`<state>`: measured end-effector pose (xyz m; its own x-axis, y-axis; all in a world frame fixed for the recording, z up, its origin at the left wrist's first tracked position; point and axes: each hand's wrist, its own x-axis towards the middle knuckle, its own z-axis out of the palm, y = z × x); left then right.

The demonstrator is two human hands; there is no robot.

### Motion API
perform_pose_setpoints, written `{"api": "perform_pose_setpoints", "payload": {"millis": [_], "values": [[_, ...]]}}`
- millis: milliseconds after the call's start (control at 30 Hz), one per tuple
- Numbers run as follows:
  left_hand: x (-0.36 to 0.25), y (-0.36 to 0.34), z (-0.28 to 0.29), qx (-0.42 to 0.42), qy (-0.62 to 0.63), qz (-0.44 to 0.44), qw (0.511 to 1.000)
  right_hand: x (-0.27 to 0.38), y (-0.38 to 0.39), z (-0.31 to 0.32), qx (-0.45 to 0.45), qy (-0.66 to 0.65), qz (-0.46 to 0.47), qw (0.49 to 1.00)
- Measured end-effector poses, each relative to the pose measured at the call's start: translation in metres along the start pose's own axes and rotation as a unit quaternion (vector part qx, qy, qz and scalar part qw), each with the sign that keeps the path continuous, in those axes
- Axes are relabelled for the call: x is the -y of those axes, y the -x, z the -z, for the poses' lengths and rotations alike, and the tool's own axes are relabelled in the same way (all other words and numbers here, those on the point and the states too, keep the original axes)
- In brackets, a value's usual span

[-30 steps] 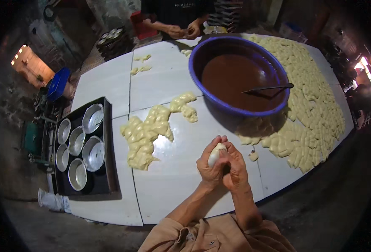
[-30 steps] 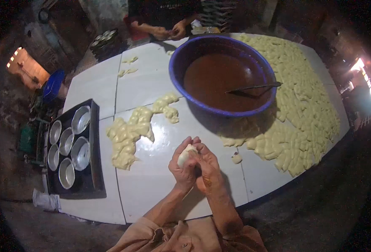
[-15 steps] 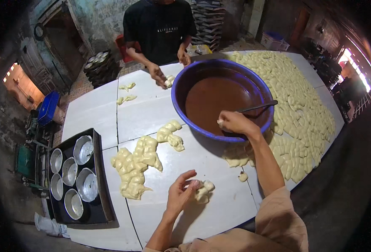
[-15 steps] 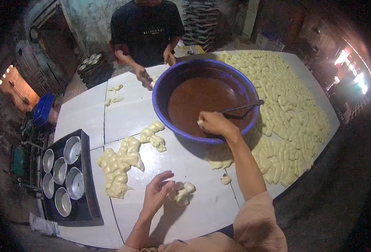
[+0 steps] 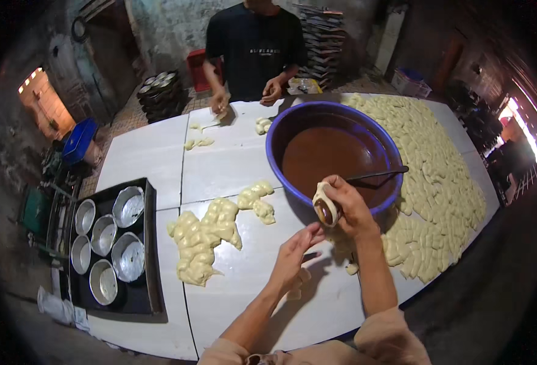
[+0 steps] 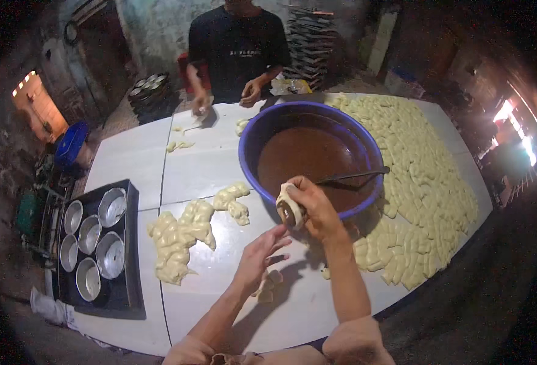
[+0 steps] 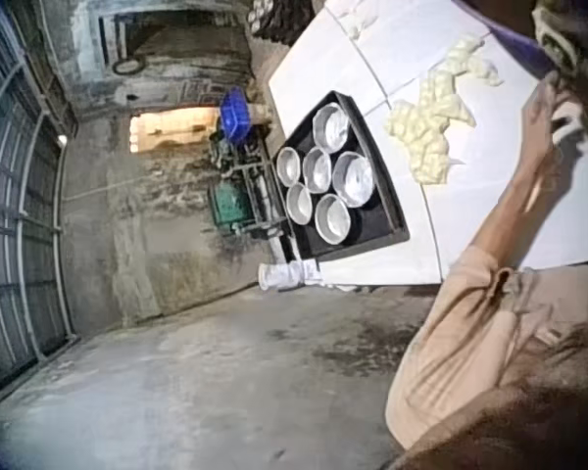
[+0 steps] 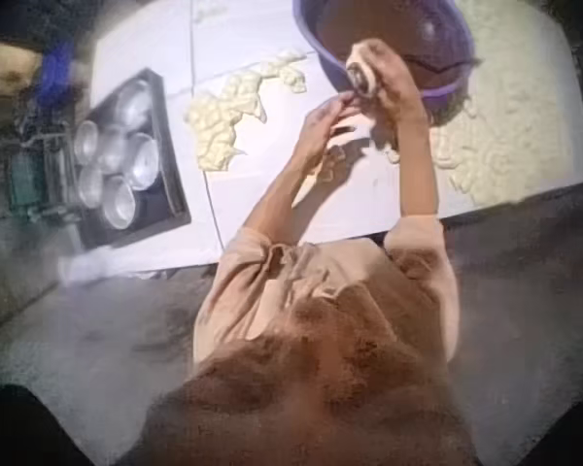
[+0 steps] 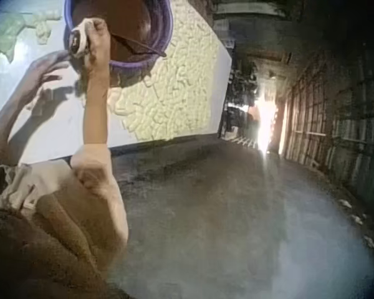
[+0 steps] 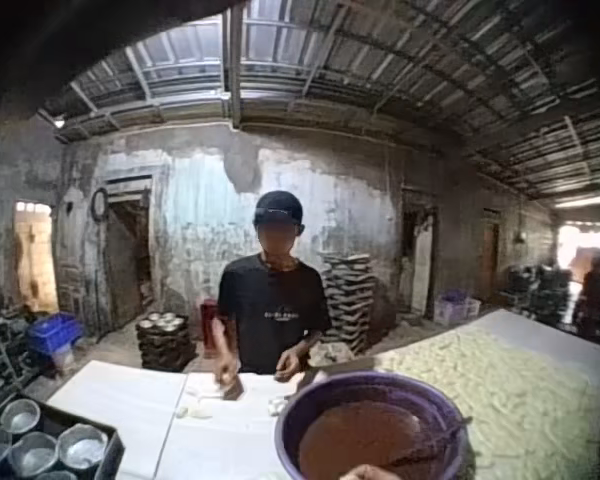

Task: The person folds and shapes dough pieces around filling by hand, groups them together, and places the assembled dough clusters into baking tins on a tray.

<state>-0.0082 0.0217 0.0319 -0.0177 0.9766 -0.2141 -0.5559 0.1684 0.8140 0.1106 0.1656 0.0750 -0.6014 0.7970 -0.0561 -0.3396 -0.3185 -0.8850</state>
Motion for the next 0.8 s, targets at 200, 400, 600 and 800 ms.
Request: {"api": "perform_pose_setpoints", "payload": {"millis": [200,400,600,800], "values": [[0.009,-0.001,0.013,-0.047,0.138,-0.023,0.989,-0.051,0.037,-0.015,-0.040,-0.068,-0.009,0.997],[0.014,0.015,0.043,-0.182,0.044,-0.061,0.980,-0.088,0.074,-0.033,-0.057,0.232,0.132,0.962],[0.018,0.021,0.043,-0.210,-0.106,-0.155,0.960,-0.106,0.075,-0.054,-0.119,0.462,0.256,0.841],[-0.016,0.017,0.049,-0.105,-0.086,-0.023,0.990,-0.099,0.071,-0.038,-0.074,0.305,0.052,0.948]]}}
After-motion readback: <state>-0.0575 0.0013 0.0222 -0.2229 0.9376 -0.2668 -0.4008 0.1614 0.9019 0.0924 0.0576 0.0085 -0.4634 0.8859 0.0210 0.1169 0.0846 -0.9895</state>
